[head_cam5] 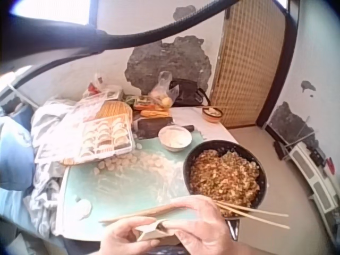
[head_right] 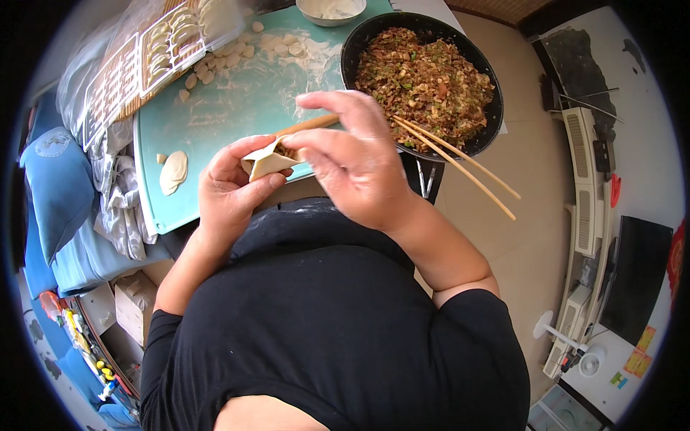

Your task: The person fills round dough wrappers with a meat and vegetable mixture using chopsticks, then folds and pleats the edges to seal them. The finished dumplings are placed into a plastic tray on the table.

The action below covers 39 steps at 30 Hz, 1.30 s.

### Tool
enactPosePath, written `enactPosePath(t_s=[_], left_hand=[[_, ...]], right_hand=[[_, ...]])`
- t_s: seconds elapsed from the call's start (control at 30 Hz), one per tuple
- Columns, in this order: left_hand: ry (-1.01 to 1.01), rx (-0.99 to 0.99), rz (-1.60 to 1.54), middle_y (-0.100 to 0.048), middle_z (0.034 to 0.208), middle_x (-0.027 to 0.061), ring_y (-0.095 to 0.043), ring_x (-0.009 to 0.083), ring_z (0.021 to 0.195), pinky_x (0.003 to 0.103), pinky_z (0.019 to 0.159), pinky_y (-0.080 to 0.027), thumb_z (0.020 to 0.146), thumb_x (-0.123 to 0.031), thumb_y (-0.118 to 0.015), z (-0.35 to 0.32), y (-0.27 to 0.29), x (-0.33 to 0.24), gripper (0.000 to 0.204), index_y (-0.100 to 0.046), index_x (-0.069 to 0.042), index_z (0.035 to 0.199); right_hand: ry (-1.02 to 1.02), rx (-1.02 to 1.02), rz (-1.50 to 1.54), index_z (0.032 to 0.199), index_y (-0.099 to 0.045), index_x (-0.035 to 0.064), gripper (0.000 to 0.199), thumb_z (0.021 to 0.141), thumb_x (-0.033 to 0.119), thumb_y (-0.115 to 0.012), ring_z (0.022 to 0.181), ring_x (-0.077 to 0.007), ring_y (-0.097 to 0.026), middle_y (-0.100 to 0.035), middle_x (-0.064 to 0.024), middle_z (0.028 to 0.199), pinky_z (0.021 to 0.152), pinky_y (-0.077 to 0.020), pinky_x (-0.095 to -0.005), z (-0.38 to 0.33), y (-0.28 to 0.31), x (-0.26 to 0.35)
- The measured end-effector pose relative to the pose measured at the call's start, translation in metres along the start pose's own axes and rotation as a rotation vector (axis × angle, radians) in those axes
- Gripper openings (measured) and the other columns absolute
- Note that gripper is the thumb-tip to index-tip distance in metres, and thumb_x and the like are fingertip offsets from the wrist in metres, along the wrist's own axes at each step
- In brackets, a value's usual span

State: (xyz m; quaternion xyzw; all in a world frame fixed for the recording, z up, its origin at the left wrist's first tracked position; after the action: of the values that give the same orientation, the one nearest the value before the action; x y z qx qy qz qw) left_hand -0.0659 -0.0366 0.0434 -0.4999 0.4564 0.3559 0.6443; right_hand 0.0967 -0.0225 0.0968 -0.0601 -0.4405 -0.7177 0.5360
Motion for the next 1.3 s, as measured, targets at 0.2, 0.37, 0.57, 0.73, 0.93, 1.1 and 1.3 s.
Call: enactPosePath(t_s=[0.2,0.37,0.57,0.73,0.93,1.1,1.3], left_hand=[[-0.037,-0.031,-0.010,-0.057,0.109,0.0139,-0.060,0.0195,0.096,0.029,0.083,-0.049,0.076,0.011,-0.061,-0.001,0.005,0.001,0.041,-0.049,0.004,0.115],[-0.160,-0.046,0.211,-0.057,0.110,0.0134,-0.058,0.0197,0.099,0.029,0.086,-0.047,0.075,0.011,-0.062,-0.001,0.003,-0.003,0.042,-0.049,0.004,0.114],[-0.321,-0.066,0.498,-0.058,0.109,0.0091,-0.059,0.0149,0.095,0.026,0.079,-0.049,0.073,0.007,-0.067,0.000,0.007,-0.003,0.041,-0.054,0.000,0.111],[-0.317,-0.065,0.496,-0.059,0.108,0.0089,-0.059,0.0148,0.095,0.026,0.079,-0.049,0.074,0.007,-0.066,-0.001,0.008,-0.003,0.040,-0.054,0.001,0.111],[-0.146,-0.035,0.071,-0.056,0.113,0.0153,-0.056,0.0203,0.103,0.030,0.088,-0.046,0.076,0.012,-0.061,-0.002,0.008,0.000,0.040,-0.050,0.004,0.114],[-0.181,-0.047,0.082,-0.058,0.107,0.0072,-0.057,0.0133,0.097,0.025,0.084,-0.046,0.076,0.009,-0.062,0.000,0.006,-0.001,0.036,-0.054,0.002,0.111],[-0.171,-0.056,0.178,-0.058,0.111,0.0156,-0.057,0.0188,0.101,0.029,0.087,-0.046,0.076,0.011,-0.061,-0.001,0.008,-0.002,0.039,-0.051,0.004,0.113]], right_hand=[[-0.449,0.122,0.320,0.084,-0.061,0.0029,0.007,0.082,0.009,-0.058,0.067,-0.0228,-0.056,-0.059,-0.0104,0.074,0.062,-0.0444,-0.0310,-0.019,-0.011,-0.022],[-0.198,0.061,0.157,0.081,-0.057,0.0029,0.010,0.078,0.011,-0.063,0.062,-0.0290,-0.056,-0.057,-0.0116,0.071,0.054,-0.0444,-0.0340,-0.010,-0.016,-0.006],[-0.036,0.069,-0.085,0.079,-0.057,0.0042,0.009,0.074,0.008,-0.064,0.061,-0.0290,-0.055,-0.056,-0.0106,0.069,0.053,-0.0443,-0.0371,-0.004,-0.019,0.002],[0.011,0.041,-0.090,0.080,-0.059,0.0040,0.007,0.076,0.009,-0.062,0.061,-0.0291,-0.056,-0.057,-0.0104,0.069,0.054,-0.0447,-0.0367,-0.004,-0.022,-0.001],[-0.230,0.112,0.211,0.092,-0.061,-0.0003,0.011,0.084,0.006,-0.056,0.066,-0.0158,-0.057,-0.060,-0.0075,0.077,0.060,-0.0455,-0.0267,-0.004,-0.011,-0.017],[-0.362,0.147,0.329,0.094,-0.063,0.0026,0.014,0.080,0.004,-0.060,0.072,-0.0135,-0.056,-0.060,-0.0070,0.086,0.061,-0.0451,-0.0243,0.003,-0.014,-0.017],[-0.395,0.110,0.343,0.087,-0.063,0.0040,0.009,0.079,0.008,-0.063,0.068,-0.0107,-0.053,-0.060,-0.0044,0.083,0.054,-0.0418,-0.0234,0.003,-0.017,-0.013]])
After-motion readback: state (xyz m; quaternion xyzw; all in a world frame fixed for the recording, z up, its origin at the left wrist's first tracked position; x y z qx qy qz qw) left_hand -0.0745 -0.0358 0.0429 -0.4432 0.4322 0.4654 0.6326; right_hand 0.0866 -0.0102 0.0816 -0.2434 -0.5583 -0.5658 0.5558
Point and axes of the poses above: each hand's wrist, its own z-axis towards the middle knuckle, its own y-axis out of the back of the hand, x = y × z, the point moved 4 cm from there along z, towards the middle knuckle
